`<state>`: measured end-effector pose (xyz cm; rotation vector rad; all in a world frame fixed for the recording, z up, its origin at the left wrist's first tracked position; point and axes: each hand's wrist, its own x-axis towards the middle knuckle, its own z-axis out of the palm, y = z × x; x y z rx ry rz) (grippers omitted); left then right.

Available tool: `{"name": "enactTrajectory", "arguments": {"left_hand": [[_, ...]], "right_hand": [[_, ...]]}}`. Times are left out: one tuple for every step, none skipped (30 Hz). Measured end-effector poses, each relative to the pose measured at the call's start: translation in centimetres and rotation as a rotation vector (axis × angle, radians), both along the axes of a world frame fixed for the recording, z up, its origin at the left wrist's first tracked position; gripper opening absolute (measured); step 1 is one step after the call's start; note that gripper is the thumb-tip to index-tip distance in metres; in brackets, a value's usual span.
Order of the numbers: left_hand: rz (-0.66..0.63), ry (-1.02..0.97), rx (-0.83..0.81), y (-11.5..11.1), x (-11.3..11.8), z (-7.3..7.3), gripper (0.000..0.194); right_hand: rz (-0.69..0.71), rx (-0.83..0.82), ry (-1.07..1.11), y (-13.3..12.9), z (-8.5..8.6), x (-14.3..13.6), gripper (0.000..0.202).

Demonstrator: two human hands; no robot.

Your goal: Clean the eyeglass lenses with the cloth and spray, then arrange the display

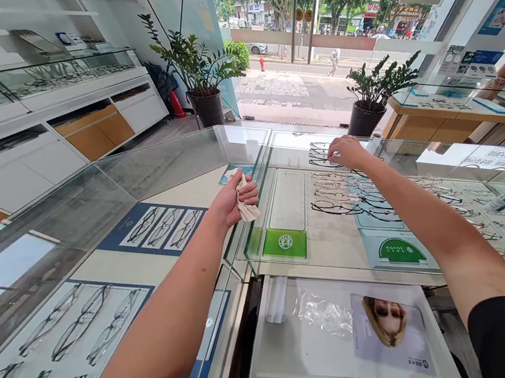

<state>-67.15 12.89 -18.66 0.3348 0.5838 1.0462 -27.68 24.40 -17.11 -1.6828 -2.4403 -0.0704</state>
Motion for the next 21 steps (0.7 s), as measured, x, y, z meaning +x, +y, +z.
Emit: {"name": "enactTrajectory", "arguments": {"left_hand": [[0.0, -0.006, -0.002, 0.0, 0.0, 0.0, 0.049], [0.0, -0.015, -0.006, 0.1, 0.0, -0.1, 0.048], [0.0, -0.024, -0.01, 0.1, -0.1, -0.1, 0.047], [0.0, -0.032, -0.014, 0.1, -0.1, -0.2, 0.047], [-0.001, -0.037, -0.015, 0.1, -0.1, -0.2, 0.046], [0.0, -0.039, -0.016, 0.1, -0.1, -0.2, 0.046], [0.0, -0.04, -0.017, 0.1, -0.1, -0.2, 0.046], [0.0, -0.041, -0.017, 0.1, -0.1, -0.2, 0.046], [0.0, -0.04, -0.017, 0.1, -0.1, -0.2, 0.046], [0.0, -0.039, -0.015, 0.1, -0.1, -0.1, 0.046], [-0.001, -0.037, -0.014, 0.1, -0.1, -0.1, 0.046], [-0.003, -0.034, -0.01, 0.1, 0.0, -0.1, 0.046], [-0.006, -0.029, -0.004, 0.1, 0.0, -0.1, 0.047], [-0.008, -0.024, 0.004, 0.1, 0.0, -0.1, 0.048], [-0.01, -0.02, 0.01, 0.1, 0.0, -0.1, 0.049], [-0.011, -0.017, 0.015, 0.1, 0.0, -0.1, 0.049], [-0.011, -0.018, 0.017, 0.1, 0.0, -0.1, 0.049], [-0.01, -0.022, 0.014, 0.1, 0.0, -0.1, 0.049], [-0.009, -0.028, 0.009, 0.1, 0.1, -0.1, 0.048], [-0.008, -0.032, 0.004, 0.1, 0.1, -0.1, 0.048], [-0.009, -0.034, 0.002, 0.2, 0.0, -0.1, 0.048]], "right_hand": [[-0.003, 0.008, 0.007, -0.2, 0.2, -0.1, 0.025], [0.0, 0.016, 0.017, -0.6, 0.4, -0.1, 0.026], [0.009, 0.022, 0.027, -1.1, 0.7, -0.2, 0.025], [0.027, 0.02, 0.033, -1.7, 1.0, -0.1, 0.024], [0.053, 0.003, 0.034, -2.5, 1.3, -0.1, 0.023], [0.082, -0.028, 0.027, -3.3, 1.6, 0.0, 0.023], [0.113, -0.069, 0.016, -4.1, 1.9, 0.1, 0.023], [0.143, -0.11, 0.006, -5.0, 2.2, 0.2, 0.024], [0.168, -0.146, -0.002, -5.9, 2.3, 0.3, 0.025], [0.186, -0.168, -0.008, -6.8, 2.4, 0.3, 0.026], [0.195, -0.178, -0.014, -7.5, 2.4, 0.4, 0.027], [0.199, -0.178, -0.021, -8.1, 2.2, 0.4, 0.026], [0.199, -0.173, -0.03, -8.6, 2.1, 0.3, 0.023], [0.196, -0.165, -0.039, -8.9, 1.8, 0.3, 0.021], [0.193, -0.154, -0.045, -9.1, 1.6, 0.3, 0.019], [0.191, -0.143, -0.049, -9.1, 1.3, 0.2, 0.018], [0.188, -0.132, -0.049, -9.0, 1.0, 0.2, 0.017], [0.186, -0.122, -0.047, -8.9, 0.8, 0.2, 0.018], [0.185, -0.116, -0.045, -8.7, 0.6, 0.2, 0.018], [0.185, -0.113, -0.042, -8.5, 0.5, 0.3, 0.019], [0.187, -0.113, -0.038, -8.2, 0.3, 0.3, 0.02]]}}
